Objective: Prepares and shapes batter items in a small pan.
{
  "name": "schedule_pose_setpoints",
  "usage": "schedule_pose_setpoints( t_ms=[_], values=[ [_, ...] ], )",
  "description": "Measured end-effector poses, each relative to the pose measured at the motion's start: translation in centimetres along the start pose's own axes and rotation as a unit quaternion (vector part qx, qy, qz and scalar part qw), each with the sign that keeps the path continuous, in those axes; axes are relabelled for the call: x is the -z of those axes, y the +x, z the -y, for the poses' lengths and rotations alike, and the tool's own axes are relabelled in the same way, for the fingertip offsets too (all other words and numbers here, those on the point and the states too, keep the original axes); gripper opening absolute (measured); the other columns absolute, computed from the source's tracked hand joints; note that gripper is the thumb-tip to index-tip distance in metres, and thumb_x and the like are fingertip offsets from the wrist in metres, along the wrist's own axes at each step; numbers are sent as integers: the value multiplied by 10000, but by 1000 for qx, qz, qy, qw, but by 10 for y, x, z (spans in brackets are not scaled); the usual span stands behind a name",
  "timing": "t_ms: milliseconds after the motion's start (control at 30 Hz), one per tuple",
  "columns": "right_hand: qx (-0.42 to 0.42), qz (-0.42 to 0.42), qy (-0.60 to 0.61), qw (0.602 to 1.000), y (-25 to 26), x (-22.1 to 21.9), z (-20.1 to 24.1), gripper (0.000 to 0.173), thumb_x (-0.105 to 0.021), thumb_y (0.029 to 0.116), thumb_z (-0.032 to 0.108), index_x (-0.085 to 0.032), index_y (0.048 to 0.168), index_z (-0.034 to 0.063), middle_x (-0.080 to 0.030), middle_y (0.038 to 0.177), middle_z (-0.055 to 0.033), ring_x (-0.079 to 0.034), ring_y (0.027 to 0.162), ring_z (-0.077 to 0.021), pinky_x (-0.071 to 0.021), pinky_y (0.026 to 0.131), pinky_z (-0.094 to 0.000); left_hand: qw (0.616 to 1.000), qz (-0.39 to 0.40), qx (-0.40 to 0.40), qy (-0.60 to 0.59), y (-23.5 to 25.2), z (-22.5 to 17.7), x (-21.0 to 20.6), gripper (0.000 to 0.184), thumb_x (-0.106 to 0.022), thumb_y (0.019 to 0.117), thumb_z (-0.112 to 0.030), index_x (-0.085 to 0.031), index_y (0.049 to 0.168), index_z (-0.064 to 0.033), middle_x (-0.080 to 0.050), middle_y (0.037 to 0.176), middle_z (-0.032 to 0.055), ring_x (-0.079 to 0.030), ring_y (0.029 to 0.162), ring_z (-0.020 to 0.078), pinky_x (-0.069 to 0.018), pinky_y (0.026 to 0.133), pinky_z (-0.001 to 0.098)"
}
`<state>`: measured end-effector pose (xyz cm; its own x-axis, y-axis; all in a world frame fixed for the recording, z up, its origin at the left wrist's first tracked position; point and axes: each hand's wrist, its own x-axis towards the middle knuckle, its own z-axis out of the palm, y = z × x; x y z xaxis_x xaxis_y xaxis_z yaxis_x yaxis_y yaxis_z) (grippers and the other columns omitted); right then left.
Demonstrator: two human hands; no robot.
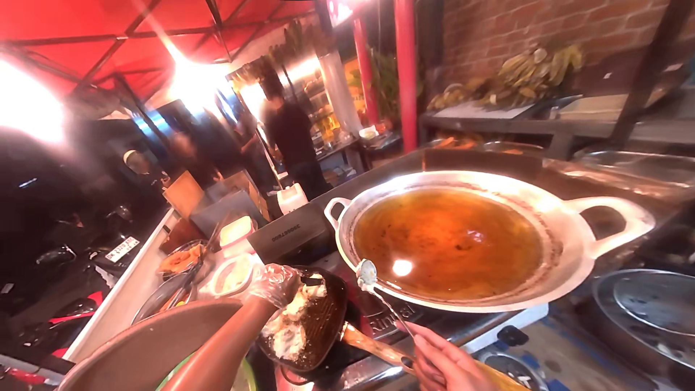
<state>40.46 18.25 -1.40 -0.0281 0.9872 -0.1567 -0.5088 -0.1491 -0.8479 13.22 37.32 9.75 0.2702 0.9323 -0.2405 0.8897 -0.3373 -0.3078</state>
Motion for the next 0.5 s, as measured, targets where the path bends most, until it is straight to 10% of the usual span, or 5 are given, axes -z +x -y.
schedule_pose_setpoints(
  t_ms=[233,500],
  values=[
    [1,7,2,1000,-2,2,0,392,-366,1099,175,-558,1424,68,-351,612,68,-309,433,-52,-290,385,-223,993,2,107,-57,-2,18,7,436,-464,1013,-522,-690,1238,-225,-705,1233,81,-641,1206,308,-491,1007,598],
    [5,-10,-5,1000,-2,10,-5,379,-385,1098,180,-571,1413,81,-364,625,63,-318,438,-52,-295,389,-219,997,-10,-16,-77,-19,62,-21,412,-503,1019,-555,-642,1348,-349,-697,1266,3,-643,1205,232,-484,1055,543]
  ],
)
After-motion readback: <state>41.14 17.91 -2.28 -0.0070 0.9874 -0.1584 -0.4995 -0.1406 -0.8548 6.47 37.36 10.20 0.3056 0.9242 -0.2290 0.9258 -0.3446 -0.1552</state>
